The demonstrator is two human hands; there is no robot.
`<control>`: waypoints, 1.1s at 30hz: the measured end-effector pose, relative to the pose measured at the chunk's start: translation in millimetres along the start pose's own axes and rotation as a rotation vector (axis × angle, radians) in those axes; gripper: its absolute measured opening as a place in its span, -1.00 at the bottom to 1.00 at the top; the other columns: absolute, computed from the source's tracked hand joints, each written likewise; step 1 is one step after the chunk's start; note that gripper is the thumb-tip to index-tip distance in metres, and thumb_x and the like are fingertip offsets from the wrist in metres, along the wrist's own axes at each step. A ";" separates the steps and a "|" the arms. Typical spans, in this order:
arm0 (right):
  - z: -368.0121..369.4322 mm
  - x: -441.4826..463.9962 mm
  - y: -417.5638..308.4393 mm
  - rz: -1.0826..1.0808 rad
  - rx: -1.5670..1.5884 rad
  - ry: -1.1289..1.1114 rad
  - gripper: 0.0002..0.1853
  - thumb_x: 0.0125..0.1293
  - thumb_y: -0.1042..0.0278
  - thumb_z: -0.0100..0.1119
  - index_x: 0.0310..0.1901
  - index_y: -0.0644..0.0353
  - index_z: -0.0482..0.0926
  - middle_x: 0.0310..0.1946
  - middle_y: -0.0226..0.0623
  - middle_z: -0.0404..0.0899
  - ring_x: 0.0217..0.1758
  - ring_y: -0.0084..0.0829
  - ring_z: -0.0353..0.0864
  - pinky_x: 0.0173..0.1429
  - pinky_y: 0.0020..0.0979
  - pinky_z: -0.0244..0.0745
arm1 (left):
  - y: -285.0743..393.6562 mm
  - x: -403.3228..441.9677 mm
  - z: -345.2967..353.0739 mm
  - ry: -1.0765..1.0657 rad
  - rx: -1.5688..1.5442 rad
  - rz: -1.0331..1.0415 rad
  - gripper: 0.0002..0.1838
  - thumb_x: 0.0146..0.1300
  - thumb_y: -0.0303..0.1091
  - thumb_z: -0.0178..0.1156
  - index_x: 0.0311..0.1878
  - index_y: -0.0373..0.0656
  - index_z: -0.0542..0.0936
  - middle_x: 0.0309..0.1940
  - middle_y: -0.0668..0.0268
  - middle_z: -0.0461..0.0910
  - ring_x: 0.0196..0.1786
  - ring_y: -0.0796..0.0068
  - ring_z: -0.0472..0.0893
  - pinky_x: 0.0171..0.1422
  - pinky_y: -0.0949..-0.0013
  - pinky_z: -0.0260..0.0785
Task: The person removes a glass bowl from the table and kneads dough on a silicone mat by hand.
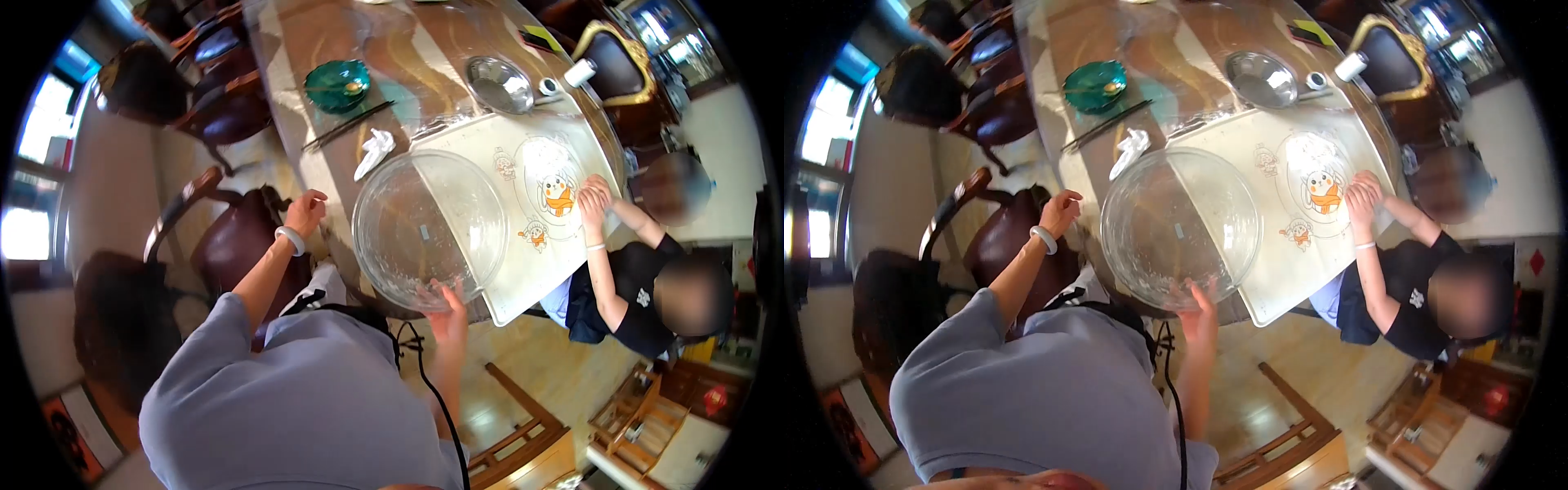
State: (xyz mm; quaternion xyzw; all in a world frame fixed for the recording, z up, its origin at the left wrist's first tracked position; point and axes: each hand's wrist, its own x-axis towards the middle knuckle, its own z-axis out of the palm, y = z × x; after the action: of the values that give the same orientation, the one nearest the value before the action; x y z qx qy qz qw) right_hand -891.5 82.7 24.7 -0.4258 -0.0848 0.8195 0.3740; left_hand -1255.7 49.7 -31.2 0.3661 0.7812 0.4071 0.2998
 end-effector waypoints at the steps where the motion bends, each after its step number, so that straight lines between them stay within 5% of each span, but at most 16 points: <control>1: -0.1 -1.4 4.5 -0.028 0.006 0.022 -0.04 0.22 0.40 0.18 0.44 -0.16 -0.33 0.09 -0.12 0.35 0.10 0.08 0.48 -0.15 0.12 0.58 | 4.3 19.8 -4.8 0.067 0.127 0.107 -0.79 0.16 -0.41 0.10 -0.13 -0.23 0.51 -0.52 0.20 0.52 -0.39 0.32 0.55 -0.27 0.28 0.39; 5: 1.8 -3.5 23.3 -0.175 -0.013 0.063 -0.33 0.28 0.14 0.12 0.37 -0.16 0.06 0.11 -0.16 0.37 0.13 0.07 0.45 0.03 0.12 0.50 | 5.4 101.8 -19.0 0.242 0.399 0.441 -0.71 0.08 -0.39 0.21 -0.10 -0.18 0.46 -0.29 0.09 0.46 -0.18 0.05 0.47 -0.09 0.14 0.33; 11: 21.6 -15.4 58.9 -0.275 0.112 0.156 -0.34 0.23 -0.04 0.19 0.32 -0.15 0.19 0.12 -0.19 0.38 0.09 -0.04 0.50 0.05 0.14 0.49 | 11.6 138.5 -32.4 0.169 0.437 0.553 -0.64 0.04 -0.37 0.26 -0.07 -0.18 0.44 -0.22 0.07 0.44 -0.08 0.02 0.42 0.04 0.10 0.26; 14: 38.0 -10.9 82.0 -0.227 0.215 0.167 -0.34 0.20 0.14 0.20 0.29 -0.07 0.12 0.05 -0.07 0.37 0.02 0.02 0.53 -0.14 0.01 0.57 | -0.6 133.4 -35.9 0.138 0.432 0.531 -0.61 0.03 -0.37 0.27 -0.05 -0.19 0.44 -0.19 0.05 0.43 -0.08 0.01 0.40 0.05 0.09 0.26; 23: 100.0 6.7 79.7 -0.371 0.212 0.283 -0.20 0.09 0.50 0.03 0.35 -0.05 -0.13 0.05 0.01 0.35 0.05 0.16 0.48 0.03 0.21 0.49 | 0.3 126.6 -33.1 0.030 0.463 0.548 -0.61 0.04 -0.40 0.25 -0.02 -0.16 0.44 -0.15 0.10 0.43 -0.05 0.04 0.41 0.06 0.12 0.28; 29: 129.9 59.9 58.4 -0.292 0.210 0.150 -0.49 0.09 0.49 -0.04 0.14 0.30 0.22 0.11 0.02 0.37 0.16 0.05 0.43 0.14 0.14 0.47 | 2.4 126.9 -31.7 0.073 0.479 0.586 -0.59 0.03 -0.37 0.25 -0.01 -0.14 0.43 -0.15 0.12 0.43 -0.08 0.06 0.43 0.00 0.14 0.32; 33: 153.8 106.8 39.7 -0.310 0.274 0.072 -0.65 0.11 0.50 -0.07 -0.06 0.51 0.26 0.05 0.15 0.39 0.11 0.15 0.44 0.17 0.12 0.49 | 5.3 140.3 -32.7 0.095 0.340 0.482 -0.60 0.13 -0.24 0.23 0.01 -0.16 0.42 -0.22 0.11 0.47 -0.15 0.09 0.49 -0.07 0.17 0.38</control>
State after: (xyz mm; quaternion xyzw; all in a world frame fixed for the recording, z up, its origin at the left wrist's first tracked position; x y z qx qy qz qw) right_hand -1068.3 155.5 34.6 -0.3818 -0.0237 0.7402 0.5529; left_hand -1356.4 152.7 -34.6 0.5666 0.7420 0.3463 0.0920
